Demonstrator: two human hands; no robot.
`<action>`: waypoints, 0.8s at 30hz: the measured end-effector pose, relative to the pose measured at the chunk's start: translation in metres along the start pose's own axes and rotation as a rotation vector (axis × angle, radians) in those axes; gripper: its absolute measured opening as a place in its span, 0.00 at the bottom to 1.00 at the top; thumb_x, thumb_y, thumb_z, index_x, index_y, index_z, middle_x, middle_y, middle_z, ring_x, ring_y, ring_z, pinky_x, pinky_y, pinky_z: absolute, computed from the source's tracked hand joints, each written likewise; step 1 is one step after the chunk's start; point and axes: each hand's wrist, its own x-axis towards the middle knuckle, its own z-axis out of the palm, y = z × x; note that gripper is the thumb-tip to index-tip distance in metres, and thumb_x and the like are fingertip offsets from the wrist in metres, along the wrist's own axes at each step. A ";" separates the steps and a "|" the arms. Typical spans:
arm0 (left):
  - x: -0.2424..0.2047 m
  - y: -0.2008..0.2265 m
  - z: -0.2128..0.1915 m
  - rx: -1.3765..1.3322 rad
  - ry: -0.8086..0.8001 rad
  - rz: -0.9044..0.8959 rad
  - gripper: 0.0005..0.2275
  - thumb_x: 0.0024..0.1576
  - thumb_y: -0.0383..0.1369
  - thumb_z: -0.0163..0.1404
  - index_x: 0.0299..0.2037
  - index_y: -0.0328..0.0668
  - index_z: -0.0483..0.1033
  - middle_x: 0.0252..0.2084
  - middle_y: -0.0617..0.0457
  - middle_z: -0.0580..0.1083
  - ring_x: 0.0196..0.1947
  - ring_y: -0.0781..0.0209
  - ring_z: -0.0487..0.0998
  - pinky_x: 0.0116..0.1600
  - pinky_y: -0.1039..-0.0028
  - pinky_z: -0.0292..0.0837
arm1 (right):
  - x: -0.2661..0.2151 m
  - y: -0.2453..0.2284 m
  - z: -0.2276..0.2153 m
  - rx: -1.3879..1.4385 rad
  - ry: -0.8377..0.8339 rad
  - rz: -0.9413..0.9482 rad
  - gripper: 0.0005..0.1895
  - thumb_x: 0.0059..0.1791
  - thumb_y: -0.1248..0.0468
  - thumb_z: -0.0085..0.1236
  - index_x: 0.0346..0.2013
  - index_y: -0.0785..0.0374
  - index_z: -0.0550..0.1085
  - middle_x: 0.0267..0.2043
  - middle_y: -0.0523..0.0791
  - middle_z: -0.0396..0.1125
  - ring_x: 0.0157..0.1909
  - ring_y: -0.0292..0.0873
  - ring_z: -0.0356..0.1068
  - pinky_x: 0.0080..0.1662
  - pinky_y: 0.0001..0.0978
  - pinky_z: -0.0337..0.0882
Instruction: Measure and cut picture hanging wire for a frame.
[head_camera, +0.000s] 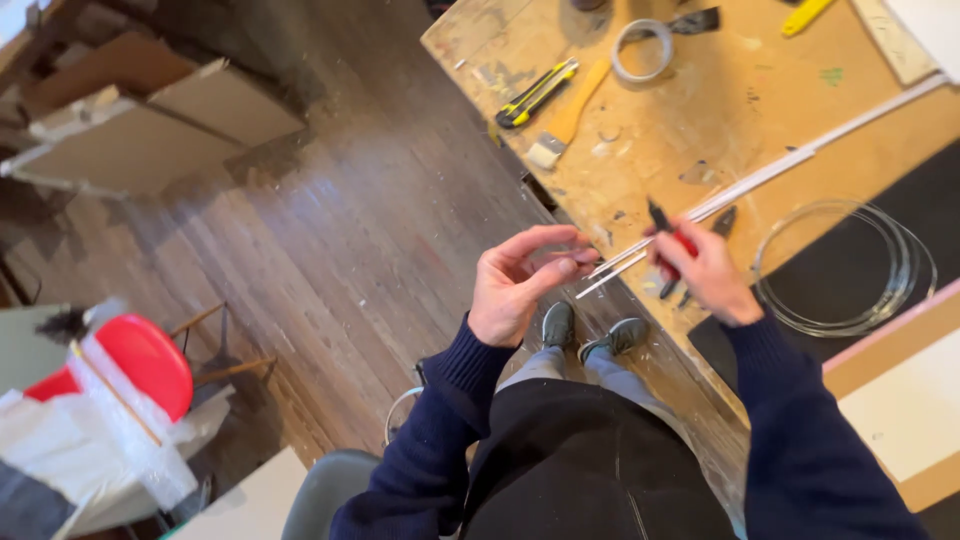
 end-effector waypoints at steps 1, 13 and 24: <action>0.004 0.000 0.006 0.002 -0.020 -0.010 0.15 0.63 0.17 0.52 0.59 0.25 0.73 0.55 0.38 0.77 0.56 0.49 0.80 0.63 0.57 0.77 | -0.013 -0.011 -0.001 0.005 0.022 -0.004 0.12 0.58 0.65 0.48 0.52 0.68 0.74 0.34 0.45 0.68 0.32 0.35 0.64 0.35 0.27 0.67; 0.012 -0.016 0.073 -0.163 -0.304 -0.357 0.17 0.63 0.15 0.51 0.63 0.28 0.71 0.59 0.36 0.75 0.57 0.46 0.79 0.62 0.59 0.78 | -0.115 -0.103 -0.025 -0.507 0.015 -0.509 0.17 0.48 0.67 0.62 0.52 0.59 0.78 0.31 0.46 0.73 0.31 0.40 0.74 0.36 0.30 0.71; -0.004 -0.026 0.096 -0.302 -0.347 -0.497 0.18 0.65 0.16 0.50 0.65 0.29 0.70 0.62 0.33 0.73 0.58 0.44 0.79 0.63 0.60 0.77 | -0.147 -0.123 -0.030 -0.710 0.034 -0.680 0.17 0.43 0.64 0.65 0.46 0.63 0.76 0.38 0.47 0.75 0.37 0.46 0.77 0.38 0.35 0.76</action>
